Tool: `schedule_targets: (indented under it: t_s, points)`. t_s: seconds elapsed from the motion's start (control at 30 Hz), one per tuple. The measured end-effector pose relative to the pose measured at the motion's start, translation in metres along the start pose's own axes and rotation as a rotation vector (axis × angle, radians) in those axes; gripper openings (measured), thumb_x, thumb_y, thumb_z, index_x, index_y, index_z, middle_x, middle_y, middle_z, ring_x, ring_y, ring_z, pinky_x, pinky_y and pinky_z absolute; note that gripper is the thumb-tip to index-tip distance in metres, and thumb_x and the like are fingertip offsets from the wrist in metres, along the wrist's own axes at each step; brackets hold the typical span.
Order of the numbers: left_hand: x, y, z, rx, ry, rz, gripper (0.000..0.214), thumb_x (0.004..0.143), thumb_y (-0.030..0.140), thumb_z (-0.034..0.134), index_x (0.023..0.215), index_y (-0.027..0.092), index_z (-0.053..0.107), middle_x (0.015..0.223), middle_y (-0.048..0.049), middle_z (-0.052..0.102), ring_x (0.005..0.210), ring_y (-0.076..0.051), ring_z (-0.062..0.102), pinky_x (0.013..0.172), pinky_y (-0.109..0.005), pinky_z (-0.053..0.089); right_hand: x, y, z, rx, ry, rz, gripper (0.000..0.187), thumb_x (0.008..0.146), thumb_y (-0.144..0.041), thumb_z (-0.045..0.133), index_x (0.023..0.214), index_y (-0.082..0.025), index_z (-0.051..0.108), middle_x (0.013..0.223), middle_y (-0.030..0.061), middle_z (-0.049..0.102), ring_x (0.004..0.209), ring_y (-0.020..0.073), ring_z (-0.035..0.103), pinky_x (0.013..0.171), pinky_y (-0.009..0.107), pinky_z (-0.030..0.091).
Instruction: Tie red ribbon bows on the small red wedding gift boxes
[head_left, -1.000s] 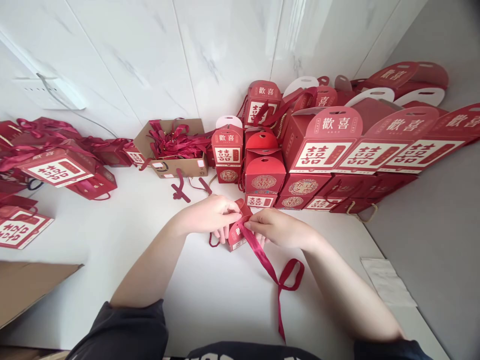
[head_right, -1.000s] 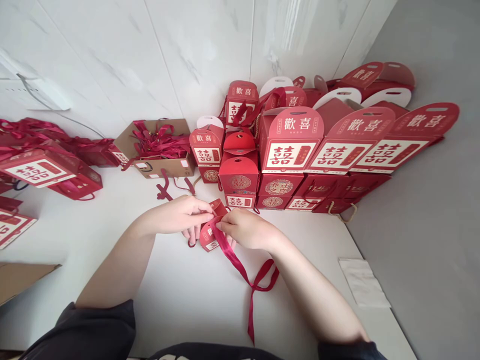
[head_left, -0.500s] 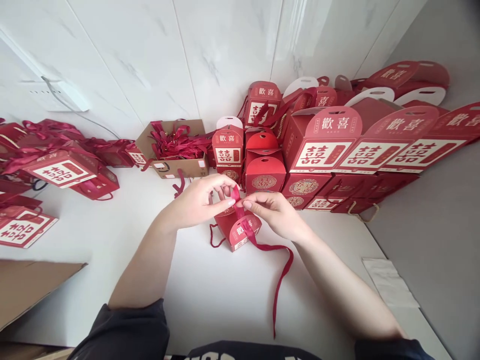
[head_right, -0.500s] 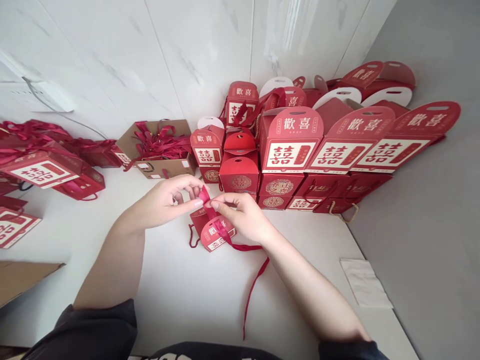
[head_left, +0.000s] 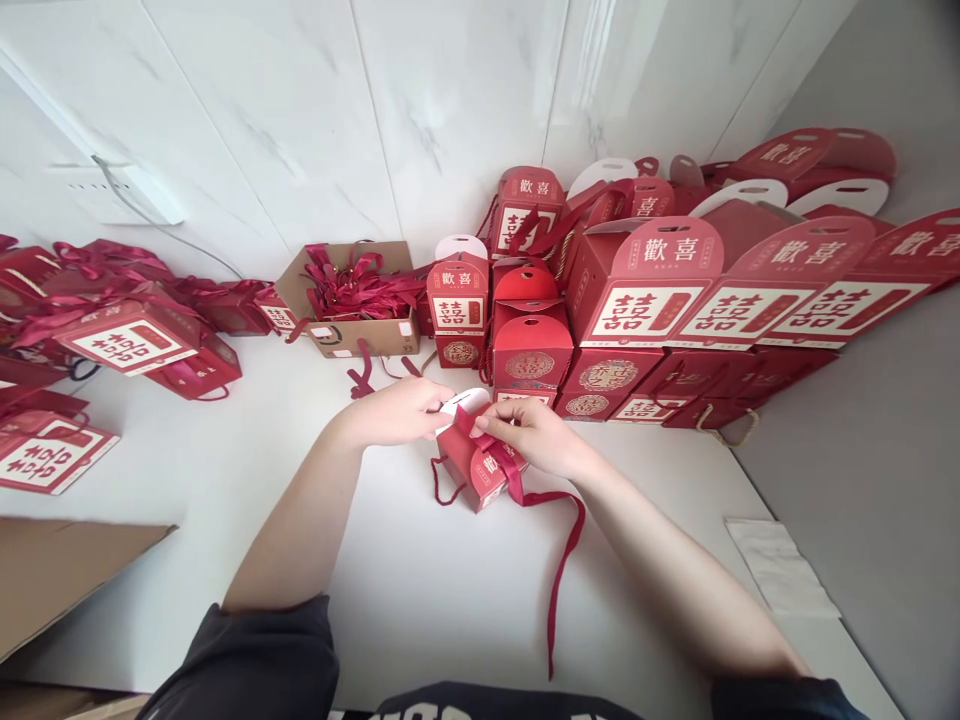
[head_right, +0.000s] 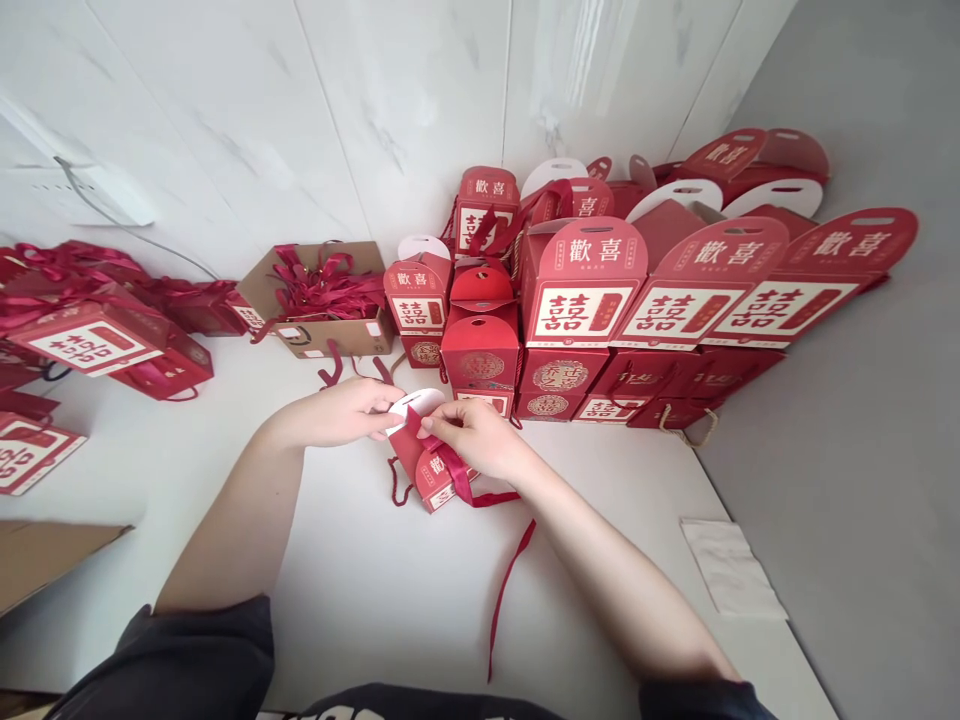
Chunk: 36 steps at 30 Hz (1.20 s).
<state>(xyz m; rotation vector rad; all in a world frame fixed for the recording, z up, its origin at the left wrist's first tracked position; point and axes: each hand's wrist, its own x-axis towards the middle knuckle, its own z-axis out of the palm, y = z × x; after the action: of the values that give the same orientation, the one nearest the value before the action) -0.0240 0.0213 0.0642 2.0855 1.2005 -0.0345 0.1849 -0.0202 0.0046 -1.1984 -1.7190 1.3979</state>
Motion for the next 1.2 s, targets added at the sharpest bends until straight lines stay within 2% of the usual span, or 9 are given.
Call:
schedule_targets:
  t_s: [0.2,0.37,0.57,0.8,1.2]
  points:
    - [0.000,-0.001,0.001,-0.083,-0.021,-0.030,0.017,0.077,0.036,0.054,0.072,0.020,0.056,0.067,0.0005,0.055,0.066,-0.016,0.059,0.060,-0.025,0.047,0.001,-0.001,0.000,0.028,0.030,-0.011,0.035,0.088,-0.047,0.055,0.087,-0.017,0.072,0.077,0.0030,0.067,0.058,0.0108,0.053,0.055,0.024,0.039]
    - [0.001,-0.004,0.001,-0.114,-0.059,-0.017,0.019,0.080,0.037,0.051,0.071,0.020,0.050,0.069,0.0017,0.046,0.065,-0.014,0.055,0.064,-0.025,0.053,-0.002,-0.007,-0.002,0.085,0.050,-0.014,0.033,0.088,-0.045,0.057,0.087,-0.016,0.072,0.082,0.0042,0.070,0.069,0.0130,0.060,0.063,0.024,0.044]
    - [0.001,-0.003,0.001,-0.134,-0.065,-0.044,0.012,0.078,0.033,0.052,0.079,0.021,0.054,0.069,0.0024,0.046,0.068,-0.014,0.056,0.066,-0.025,0.056,-0.003,-0.011,-0.005,0.149,0.017,0.078,0.035,0.086,-0.045,0.059,0.086,-0.014,0.074,0.076,0.0034,0.067,0.060,0.0102,0.056,0.057,0.023,0.041]
    - [0.002,-0.003,0.000,-0.149,-0.063,-0.043,0.012,0.076,0.032,0.053,0.079,0.020,0.053,0.070,0.0019,0.048,0.071,-0.015,0.059,0.065,-0.025,0.056,-0.003,-0.010,-0.006,0.238,-0.011,0.052,0.036,0.084,-0.049,0.062,0.088,-0.015,0.074,0.069,-0.0001,0.060,0.054,0.0083,0.047,0.052,0.023,0.035]
    - [0.000,0.001,0.000,-0.185,-0.048,-0.056,0.011,0.073,0.028,0.055,0.071,0.019,0.048,0.066,0.0025,0.043,0.063,-0.013,0.053,0.063,-0.026,0.056,-0.001,-0.006,-0.005,0.290,-0.020,0.075,0.037,0.081,-0.050,0.064,0.088,-0.016,0.074,0.066,-0.0003,0.060,0.051,0.0084,0.045,0.051,0.023,0.034]
